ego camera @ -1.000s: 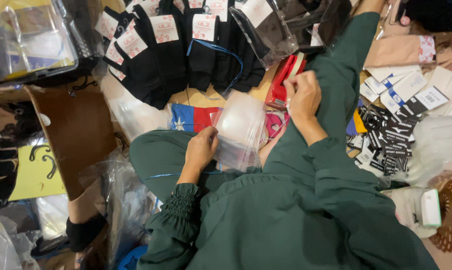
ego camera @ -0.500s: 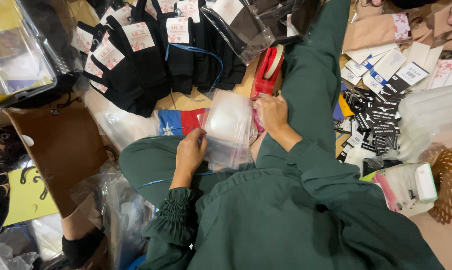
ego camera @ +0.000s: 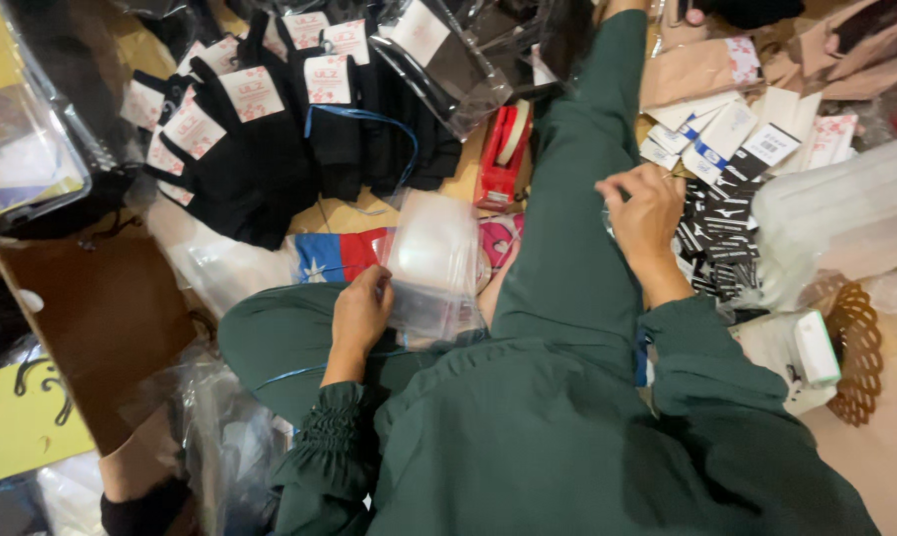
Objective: The person places black socks into plastic sleeves, uses a handheld tape dispenser to seal the bags, and puts the finished packages into a large clear bag.
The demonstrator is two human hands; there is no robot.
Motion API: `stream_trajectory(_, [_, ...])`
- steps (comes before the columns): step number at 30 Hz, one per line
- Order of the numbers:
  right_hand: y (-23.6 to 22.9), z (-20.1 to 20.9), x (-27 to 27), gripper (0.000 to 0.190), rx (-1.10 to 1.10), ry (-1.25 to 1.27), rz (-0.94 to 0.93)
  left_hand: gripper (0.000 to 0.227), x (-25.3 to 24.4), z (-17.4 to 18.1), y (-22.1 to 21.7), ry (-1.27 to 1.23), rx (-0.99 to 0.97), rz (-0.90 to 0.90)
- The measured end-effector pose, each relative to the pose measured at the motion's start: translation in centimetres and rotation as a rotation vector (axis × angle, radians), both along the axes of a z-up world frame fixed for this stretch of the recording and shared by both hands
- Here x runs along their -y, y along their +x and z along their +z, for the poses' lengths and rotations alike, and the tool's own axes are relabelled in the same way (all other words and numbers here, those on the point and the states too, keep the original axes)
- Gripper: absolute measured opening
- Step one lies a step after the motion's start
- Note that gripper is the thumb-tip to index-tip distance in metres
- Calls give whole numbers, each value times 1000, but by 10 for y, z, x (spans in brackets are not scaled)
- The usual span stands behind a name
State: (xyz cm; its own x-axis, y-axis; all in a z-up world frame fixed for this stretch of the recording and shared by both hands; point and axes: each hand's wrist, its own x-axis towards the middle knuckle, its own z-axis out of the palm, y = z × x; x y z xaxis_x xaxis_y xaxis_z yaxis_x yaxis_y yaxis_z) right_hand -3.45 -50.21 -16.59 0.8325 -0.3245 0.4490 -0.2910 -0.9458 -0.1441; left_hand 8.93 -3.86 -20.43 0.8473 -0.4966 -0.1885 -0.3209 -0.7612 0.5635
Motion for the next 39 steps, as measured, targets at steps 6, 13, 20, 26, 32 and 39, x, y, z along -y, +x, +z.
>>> stream_trajectory(6, [-16, -11, 2, 15, -313, 401, 27, 14, 0, 5, 2, 49, 11, -22])
stream_trajectory(13, [-11, 72, -44, 77, -789, 282, 76, 14, 1, 5, 4, 62, 15, -7])
stream_trajectory(20, [7, 130, -61, 61, -103, 337, 152, 22, 8, -10, 21, 138, 180, 52])
stream_trajectory(26, [45, 141, -35, 34, 324, 477, 116, 80, 22, -55, 5, 577, 245, -144])
stream_trajectory(32, [123, 68, -94, 24, 114, 787, 233, 48, 12, -113, 17, 406, -94, 7])
stream_trajectory(39, [244, -17, -92, 62, 80, 654, 156, 20, 4, -59, 15, 49, -255, 260])
